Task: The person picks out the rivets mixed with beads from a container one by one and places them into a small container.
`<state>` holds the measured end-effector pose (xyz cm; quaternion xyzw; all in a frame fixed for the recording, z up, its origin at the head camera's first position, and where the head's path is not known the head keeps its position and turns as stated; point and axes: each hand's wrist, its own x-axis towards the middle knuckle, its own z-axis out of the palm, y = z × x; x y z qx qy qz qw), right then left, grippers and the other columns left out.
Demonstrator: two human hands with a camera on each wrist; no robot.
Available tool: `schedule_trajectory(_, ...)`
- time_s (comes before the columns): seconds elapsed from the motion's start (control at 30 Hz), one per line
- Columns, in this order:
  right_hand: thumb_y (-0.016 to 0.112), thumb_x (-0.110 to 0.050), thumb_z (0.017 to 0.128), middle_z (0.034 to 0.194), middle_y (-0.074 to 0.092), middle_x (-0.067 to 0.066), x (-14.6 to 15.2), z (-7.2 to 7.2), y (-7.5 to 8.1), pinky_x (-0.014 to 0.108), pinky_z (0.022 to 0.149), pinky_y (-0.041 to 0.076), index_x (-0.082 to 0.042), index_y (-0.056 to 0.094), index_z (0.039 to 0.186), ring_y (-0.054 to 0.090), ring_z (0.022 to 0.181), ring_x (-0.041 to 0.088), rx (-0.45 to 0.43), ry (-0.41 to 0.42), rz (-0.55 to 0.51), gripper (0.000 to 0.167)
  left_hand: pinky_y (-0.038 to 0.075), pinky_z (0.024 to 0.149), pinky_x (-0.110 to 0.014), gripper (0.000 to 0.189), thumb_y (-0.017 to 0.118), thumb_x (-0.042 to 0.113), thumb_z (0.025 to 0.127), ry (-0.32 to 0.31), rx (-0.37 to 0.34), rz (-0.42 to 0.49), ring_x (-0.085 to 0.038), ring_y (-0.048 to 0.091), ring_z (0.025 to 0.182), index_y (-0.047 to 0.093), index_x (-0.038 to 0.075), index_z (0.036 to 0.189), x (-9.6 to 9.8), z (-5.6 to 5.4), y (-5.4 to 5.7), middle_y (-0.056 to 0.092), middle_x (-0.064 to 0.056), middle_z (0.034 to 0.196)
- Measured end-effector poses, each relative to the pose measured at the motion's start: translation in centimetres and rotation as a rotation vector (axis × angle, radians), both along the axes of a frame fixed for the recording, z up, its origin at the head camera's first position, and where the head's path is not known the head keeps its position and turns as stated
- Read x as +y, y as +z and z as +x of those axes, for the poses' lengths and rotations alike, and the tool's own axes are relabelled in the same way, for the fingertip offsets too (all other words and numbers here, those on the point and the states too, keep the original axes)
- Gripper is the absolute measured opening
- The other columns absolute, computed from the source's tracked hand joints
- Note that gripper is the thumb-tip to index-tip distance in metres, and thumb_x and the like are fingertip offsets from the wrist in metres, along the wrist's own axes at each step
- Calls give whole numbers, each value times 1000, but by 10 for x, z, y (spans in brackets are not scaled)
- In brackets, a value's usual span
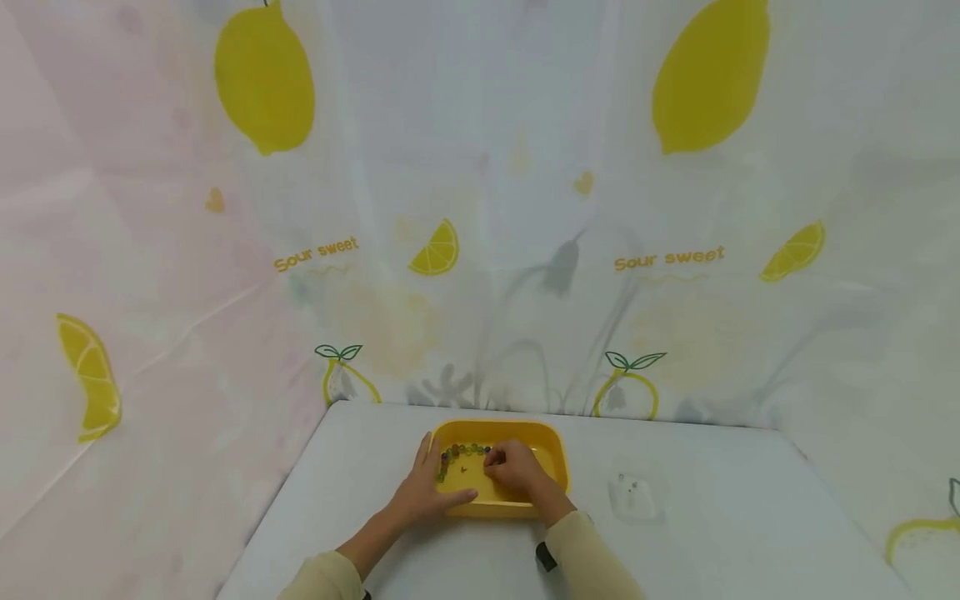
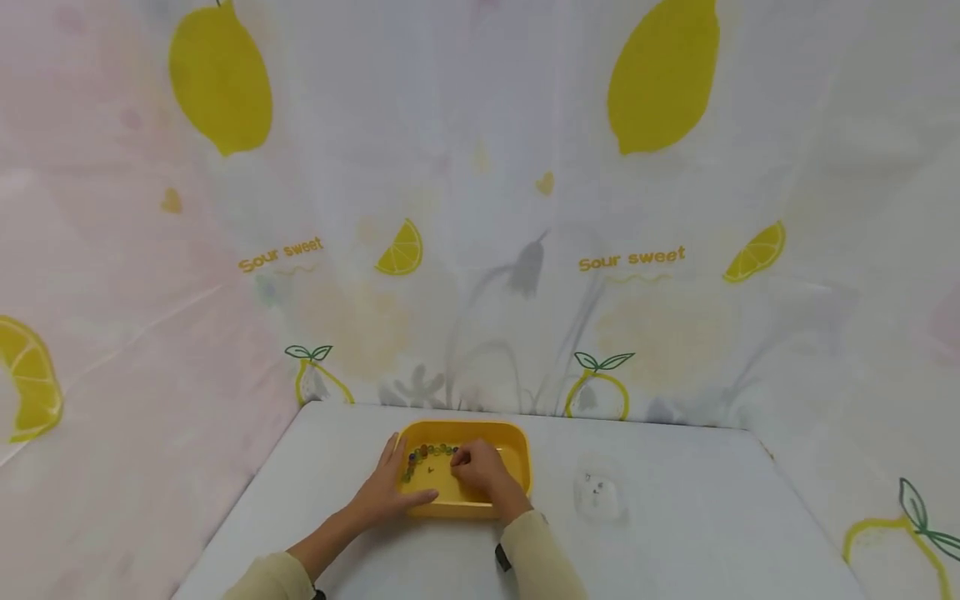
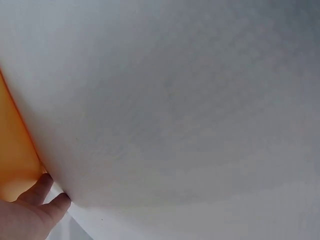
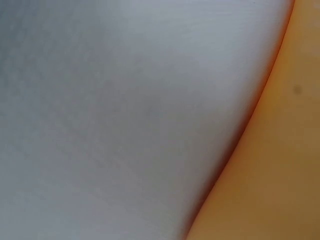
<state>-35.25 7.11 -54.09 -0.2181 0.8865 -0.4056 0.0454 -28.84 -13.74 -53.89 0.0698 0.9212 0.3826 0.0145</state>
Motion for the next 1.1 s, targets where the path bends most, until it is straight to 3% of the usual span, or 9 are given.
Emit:
schedule_trajectory(0.23, 72, -3, 85, 86, 72, 9, -1, -3, 3, 29, 69, 54, 1, 75, 88, 61, 75, 12, -16, 24, -68, 6, 41, 105, -59, 123, 76, 63, 74, -2, -20, -6, -46, 34, 142, 12, -1, 157, -3, -4, 0, 1, -23, 165)
schedule_trajectory(0.37, 72, -3, 86, 85, 72, 8, 2, 0, 0, 28, 69, 53, 0, 75, 86, 62, 75, 13, 44, -1, -69, 4, 41, 104, -60, 122, 76, 62, 75, -6, -22, 5, -47, 35, 141, 13, -2, 157, -1, -2, -5, 2, -24, 165)
schedule_trajectory(0.53, 72, -3, 86, 83, 71, 8, 8, 10, -3, 28, 67, 54, 0, 74, 85, 64, 74, 16, 115, -5, -88, 4, 45, 100, -60, 120, 76, 62, 75, -7, -38, 12, -47, 41, 137, 15, -2, 157, 4, 5, -14, 4, -24, 165)
schedule_trajectory(0.67, 71, -6, 89, 84, 71, 6, 9, 20, -3, 24, 65, 52, -1, 73, 87, 62, 73, 12, 108, 17, -102, 6, 48, 95, -59, 119, 75, 61, 76, -15, -45, 2, -48, 45, 132, 15, -3, 156, 4, 11, -18, 5, -26, 164)
schedule_trajectory(0.8, 70, -8, 90, 86, 70, 5, 6, 22, 2, 23, 65, 52, -3, 73, 89, 61, 74, 9, 104, 26, -119, 6, 50, 91, -57, 117, 75, 59, 78, -24, -27, -10, -49, 49, 129, 14, -4, 156, 2, 13, -17, 6, -28, 163)
schedule_trajectory(1.1, 69, -7, 91, 87, 71, 6, 6, 11, 26, 23, 66, 53, -1, 73, 90, 63, 75, 9, 134, 57, -126, 8, 48, 93, -60, 117, 73, 62, 79, -13, 12, -10, -49, 47, 130, 14, -2, 157, -1, -1, -4, 4, -26, 164)
